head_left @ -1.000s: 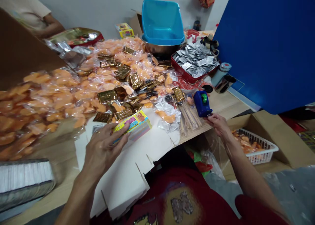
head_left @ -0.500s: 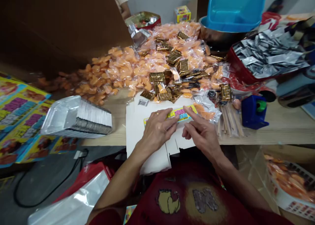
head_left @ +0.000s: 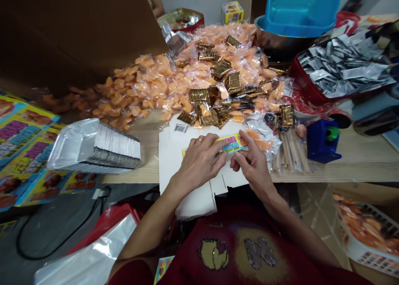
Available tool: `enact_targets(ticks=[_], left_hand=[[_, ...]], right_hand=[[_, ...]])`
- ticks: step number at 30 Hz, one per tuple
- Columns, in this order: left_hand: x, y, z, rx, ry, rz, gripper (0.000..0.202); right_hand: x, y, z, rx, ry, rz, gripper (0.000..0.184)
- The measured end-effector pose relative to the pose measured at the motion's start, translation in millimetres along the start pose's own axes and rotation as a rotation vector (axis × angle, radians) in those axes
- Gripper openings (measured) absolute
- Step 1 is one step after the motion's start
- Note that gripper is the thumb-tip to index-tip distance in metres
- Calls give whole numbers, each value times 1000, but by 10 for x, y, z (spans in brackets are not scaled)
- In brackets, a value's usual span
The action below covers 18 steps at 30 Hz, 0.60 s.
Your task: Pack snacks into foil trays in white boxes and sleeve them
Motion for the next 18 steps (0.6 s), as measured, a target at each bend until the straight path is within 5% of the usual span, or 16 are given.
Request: enact_targets(ticks=[7,12,18], left_hand=[[50,76,332,-269,-1,-218,15],[95,135,371,-243,6,-359,14],[106,39,344,-142,18,-202,24]], right_hand=[[9,-50,-40,-67,-44,-7,70],[27,-95,-21,-84,-34,16,67],[-25,-86,-96,-75,15,-20,75]])
Point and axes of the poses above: each hand's wrist, its own z-axis towards the middle knuckle, its own x-axis out of the palm, y = z × x, the point moved 8 cm from there along z, towards the middle knuckle, and after that the axes turned 6 degrees about -x, right-handed, at the moved point
